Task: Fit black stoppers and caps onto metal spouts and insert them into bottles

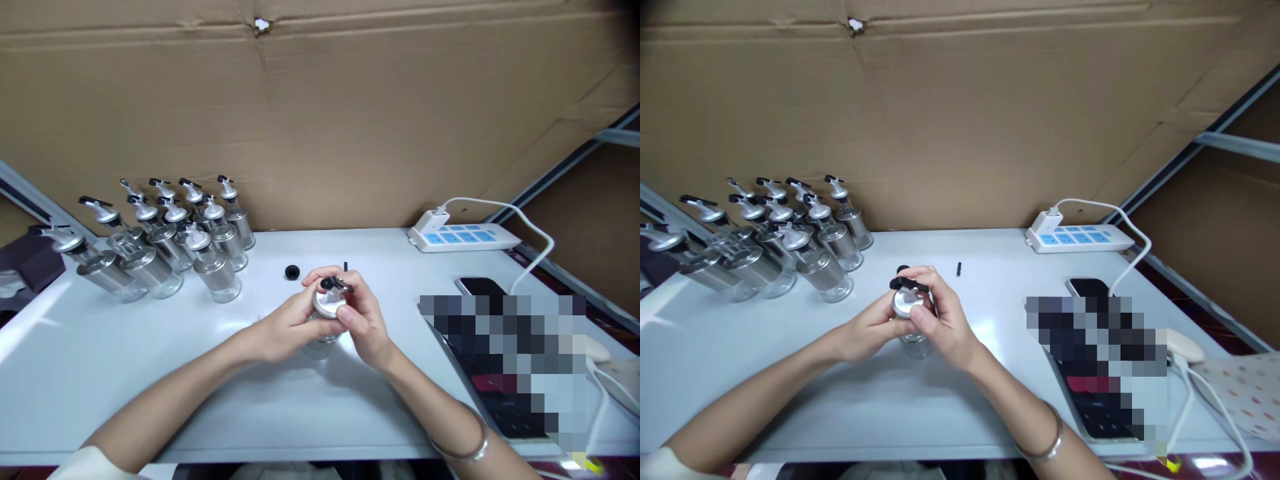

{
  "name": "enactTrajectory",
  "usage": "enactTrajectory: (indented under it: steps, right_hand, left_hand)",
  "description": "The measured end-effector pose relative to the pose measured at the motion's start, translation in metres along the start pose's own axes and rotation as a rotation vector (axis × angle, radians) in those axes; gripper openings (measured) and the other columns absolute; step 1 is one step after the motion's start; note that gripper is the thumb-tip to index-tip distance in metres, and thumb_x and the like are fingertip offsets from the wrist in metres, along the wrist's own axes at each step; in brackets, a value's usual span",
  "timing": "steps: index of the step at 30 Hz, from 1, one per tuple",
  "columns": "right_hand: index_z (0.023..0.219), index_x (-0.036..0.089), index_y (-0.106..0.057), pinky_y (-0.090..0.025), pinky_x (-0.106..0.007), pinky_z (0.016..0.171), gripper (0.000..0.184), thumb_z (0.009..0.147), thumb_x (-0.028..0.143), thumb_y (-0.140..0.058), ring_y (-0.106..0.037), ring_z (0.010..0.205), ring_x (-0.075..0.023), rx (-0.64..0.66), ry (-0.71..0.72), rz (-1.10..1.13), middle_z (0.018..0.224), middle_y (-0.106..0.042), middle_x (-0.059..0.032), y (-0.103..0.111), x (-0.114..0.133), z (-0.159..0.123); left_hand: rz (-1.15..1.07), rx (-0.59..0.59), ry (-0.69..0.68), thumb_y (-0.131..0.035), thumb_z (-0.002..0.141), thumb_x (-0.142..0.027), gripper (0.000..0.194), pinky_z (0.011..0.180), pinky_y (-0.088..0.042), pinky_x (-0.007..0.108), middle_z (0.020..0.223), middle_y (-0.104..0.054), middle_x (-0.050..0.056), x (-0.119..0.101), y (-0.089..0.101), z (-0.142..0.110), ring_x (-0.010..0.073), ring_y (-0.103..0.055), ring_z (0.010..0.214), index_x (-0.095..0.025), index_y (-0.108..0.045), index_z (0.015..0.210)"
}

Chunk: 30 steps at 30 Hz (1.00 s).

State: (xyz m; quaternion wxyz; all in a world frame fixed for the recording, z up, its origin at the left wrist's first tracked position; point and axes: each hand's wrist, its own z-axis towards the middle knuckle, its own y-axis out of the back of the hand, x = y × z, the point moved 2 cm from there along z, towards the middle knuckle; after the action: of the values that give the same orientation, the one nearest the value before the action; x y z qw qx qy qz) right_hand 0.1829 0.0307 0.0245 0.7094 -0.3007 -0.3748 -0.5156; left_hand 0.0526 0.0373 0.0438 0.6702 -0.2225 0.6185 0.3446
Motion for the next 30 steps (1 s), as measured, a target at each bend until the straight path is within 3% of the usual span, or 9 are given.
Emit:
enactTrajectory:
  steps: [14, 22, 30]
  right_hand:
    - [0.09, 0.028, -0.052, -0.047, -0.038, 0.078, 0.019, 0.09, 0.047, -0.051, -0.056, 0.09, -0.0205, 0.043, 0.051, 0.037, 0.099, -0.056, -0.003, -0.005, 0.002, 0.003]
    - [0.089, 0.028, -0.051, -0.046, -0.038, 0.072, 0.021, 0.09, 0.048, -0.048, -0.055, 0.084, -0.0207, 0.048, 0.115, -0.01, 0.093, -0.056, -0.0031, -0.006, 0.003, 0.004]
    - [0.102, 0.028, -0.052, -0.049, -0.043, 0.078, 0.028, 0.091, 0.052, -0.043, -0.06, 0.093, -0.0244, -0.033, 0.105, -0.054, 0.1, -0.061, -0.0064, -0.007, -0.005, -0.008]
  left_hand:
    - [0.047, 0.02, -0.025, -0.055, 0.085, -0.057, 0.04, 0.074, -0.045, 0.03, 0.09, -0.05, 0.004, 0.004, 0.0, -0.001, 0.0177, -0.048, 0.082, -0.018, -0.054, 0.094]
    - [0.102, 0.043, 0.021, -0.055, 0.085, -0.053, 0.036, 0.072, -0.043, 0.029, 0.088, -0.046, 0.003, 0.001, -0.001, -0.001, 0.0168, -0.045, 0.08, -0.018, -0.05, 0.09]
    - [0.043, 0.019, -0.025, -0.057, 0.086, -0.046, 0.029, 0.076, -0.045, 0.03, 0.091, -0.051, 0.004, 0.001, -0.004, 0.0, 0.0174, -0.05, 0.083, -0.019, -0.052, 0.095]
